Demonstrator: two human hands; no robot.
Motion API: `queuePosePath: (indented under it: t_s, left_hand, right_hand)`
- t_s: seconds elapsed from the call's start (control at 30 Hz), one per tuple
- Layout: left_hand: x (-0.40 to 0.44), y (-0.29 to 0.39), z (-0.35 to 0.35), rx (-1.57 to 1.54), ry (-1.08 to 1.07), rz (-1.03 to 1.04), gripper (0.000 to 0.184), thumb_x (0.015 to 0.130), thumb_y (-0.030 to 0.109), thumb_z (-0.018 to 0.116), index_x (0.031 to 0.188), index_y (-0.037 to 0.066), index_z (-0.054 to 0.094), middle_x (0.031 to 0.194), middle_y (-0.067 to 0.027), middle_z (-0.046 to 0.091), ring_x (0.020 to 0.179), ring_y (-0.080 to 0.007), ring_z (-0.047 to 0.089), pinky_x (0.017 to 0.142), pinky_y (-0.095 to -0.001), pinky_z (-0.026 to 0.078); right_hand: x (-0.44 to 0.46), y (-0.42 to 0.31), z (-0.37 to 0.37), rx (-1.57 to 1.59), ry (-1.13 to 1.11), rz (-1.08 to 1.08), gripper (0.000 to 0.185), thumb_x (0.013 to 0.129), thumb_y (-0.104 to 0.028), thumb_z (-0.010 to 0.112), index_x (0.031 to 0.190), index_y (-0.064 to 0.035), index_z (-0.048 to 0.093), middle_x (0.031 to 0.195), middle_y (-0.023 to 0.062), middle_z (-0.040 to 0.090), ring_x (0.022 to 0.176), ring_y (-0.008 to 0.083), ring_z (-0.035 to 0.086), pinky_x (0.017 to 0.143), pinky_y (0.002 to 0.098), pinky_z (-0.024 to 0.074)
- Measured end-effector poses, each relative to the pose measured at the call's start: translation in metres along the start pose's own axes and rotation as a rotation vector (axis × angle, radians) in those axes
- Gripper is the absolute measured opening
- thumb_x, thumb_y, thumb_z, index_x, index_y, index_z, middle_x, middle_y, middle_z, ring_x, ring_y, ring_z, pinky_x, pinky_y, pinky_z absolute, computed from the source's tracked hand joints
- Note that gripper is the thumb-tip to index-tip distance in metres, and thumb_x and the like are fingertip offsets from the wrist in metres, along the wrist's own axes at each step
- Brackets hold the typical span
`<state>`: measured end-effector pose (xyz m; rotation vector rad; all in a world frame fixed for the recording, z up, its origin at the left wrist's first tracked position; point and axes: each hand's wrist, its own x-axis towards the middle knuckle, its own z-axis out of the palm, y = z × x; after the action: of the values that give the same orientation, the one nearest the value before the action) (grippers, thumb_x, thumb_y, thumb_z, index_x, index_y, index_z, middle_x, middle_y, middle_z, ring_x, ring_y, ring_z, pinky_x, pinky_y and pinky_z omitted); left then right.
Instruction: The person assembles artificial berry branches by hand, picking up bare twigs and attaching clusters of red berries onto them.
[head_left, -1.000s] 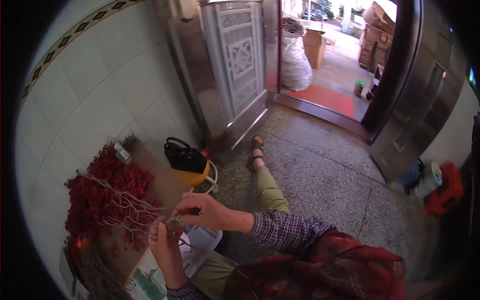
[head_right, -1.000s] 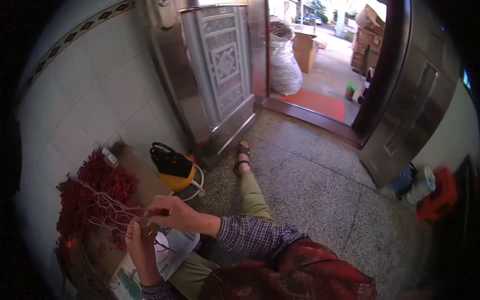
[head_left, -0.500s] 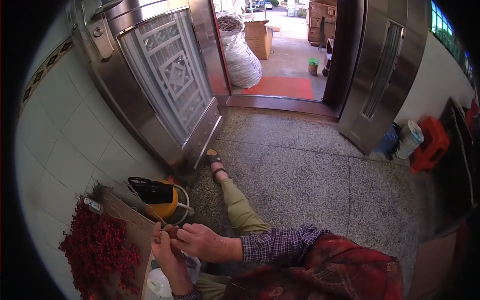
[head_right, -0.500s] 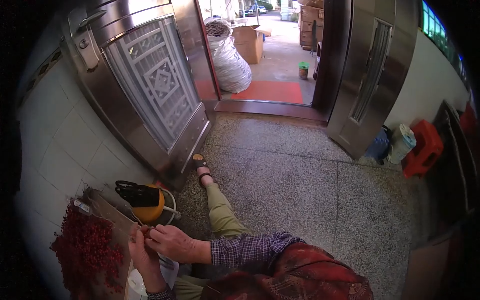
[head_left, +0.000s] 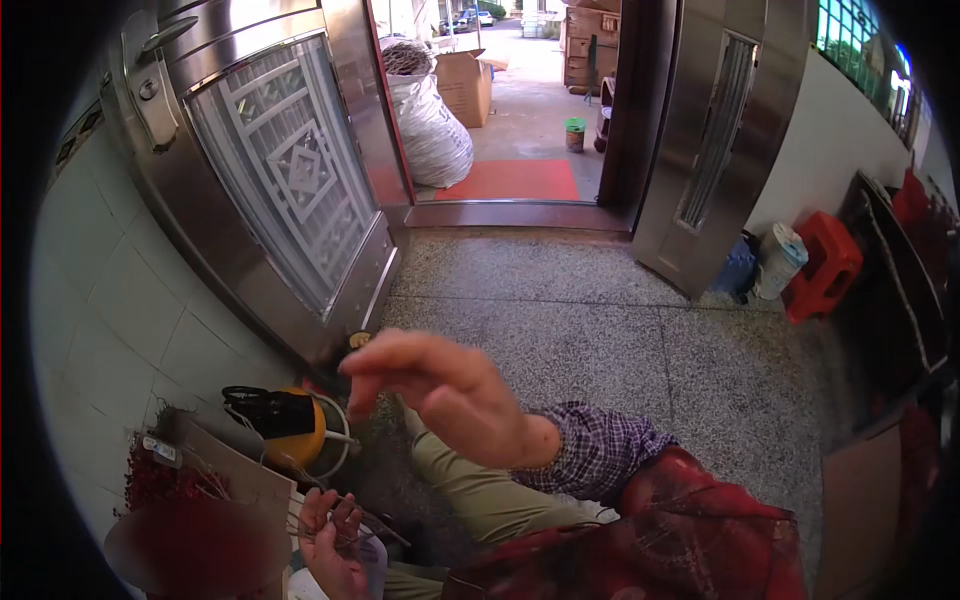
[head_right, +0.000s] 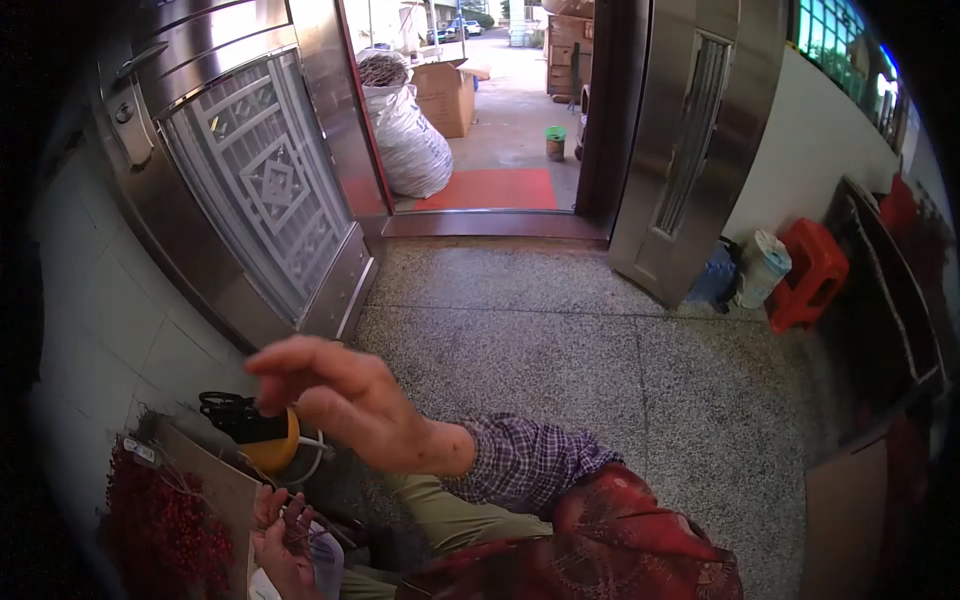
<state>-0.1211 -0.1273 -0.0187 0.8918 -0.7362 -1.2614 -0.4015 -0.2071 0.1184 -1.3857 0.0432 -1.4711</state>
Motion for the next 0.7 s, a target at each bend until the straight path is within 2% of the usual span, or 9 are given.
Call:
queuePosePath:
  t_s: [0.03,0.07,0.1,0.27,0.6,0.7]
  left_hand:
    - [0.001,-0.003,-0.003,-0.005,-0.008,-0.003,0.043,0.090,-0.002,0.039,0.132,0.003,0.047,0.118,-0.0119,0.061,0.103,-0.0250,0.064,0.082,-0.0356,0.057]
    - [0.000,-0.006,-0.008,0.007,-0.014,-0.012,0.043,0.090,-0.001,0.039,0.132,0.003,0.047,0.117,-0.0119,0.061,0.103,-0.0249,0.064,0.082,-0.0356,0.057]
    - [-0.001,-0.009,-0.012,0.019,-0.021,-0.027,0.043,0.090,-0.001,0.039,0.132,0.003,0.047,0.117,-0.0119,0.061,0.103,-0.0248,0.064,0.082,-0.0356,0.057]
    - [-0.006,-0.038,-0.020,0.026,-0.052,-0.086,0.042,0.090,-0.001,0.039,0.131,0.002,0.048,0.116,-0.0118,0.061,0.101,-0.0244,0.064,0.081,-0.0355,0.057]
    - [-0.055,-0.025,-0.075,0.121,0.069,-0.081,0.040,0.090,0.000,0.040,0.130,0.002,0.049,0.113,-0.0118,0.062,0.099,-0.0237,0.065,0.080,-0.0353,0.057]
    - [-0.058,-0.011,-0.047,0.135,0.124,-0.077,0.037,0.091,-0.001,0.042,0.127,0.001,0.051,0.108,-0.0112,0.063,0.093,-0.0230,0.066,0.077,-0.0333,0.058]
  right_hand:
    - [0.018,-0.013,0.005,0.137,-0.044,-0.066,0.081,0.091,-0.060,0.049,0.138,0.0058,0.036,0.110,0.0176,0.058,0.103,0.0251,0.060,0.093,0.0398,0.0476]
    - [0.043,-0.023,0.015,0.417,-0.171,-0.253,0.067,0.095,-0.045,0.054,0.136,0.0054,0.036,0.109,0.0128,0.056,0.102,0.0185,0.059,0.089,0.0308,0.0490]
    - [0.065,-0.039,0.029,0.560,-0.255,-0.297,0.061,0.094,-0.042,0.058,0.132,0.0039,0.043,0.110,0.0125,0.059,0.102,0.0192,0.059,0.087,0.0314,0.0492]
    - [0.061,-0.042,0.018,0.408,-0.225,-0.265,0.062,0.094,-0.042,0.058,0.132,0.0040,0.043,0.111,0.0127,0.058,0.102,0.0194,0.059,0.087,0.0316,0.0491]
    - [0.068,-0.014,0.057,0.284,-0.252,-0.203,0.062,0.094,-0.041,0.058,0.133,0.0041,0.043,0.112,0.0133,0.058,0.102,0.0199,0.059,0.087,0.0320,0.0489]
    - [0.068,-0.009,0.061,0.235,-0.260,-0.191,0.062,0.094,-0.041,0.058,0.133,0.0041,0.042,0.112,0.0135,0.058,0.102,0.0201,0.059,0.088,0.0322,0.0489]
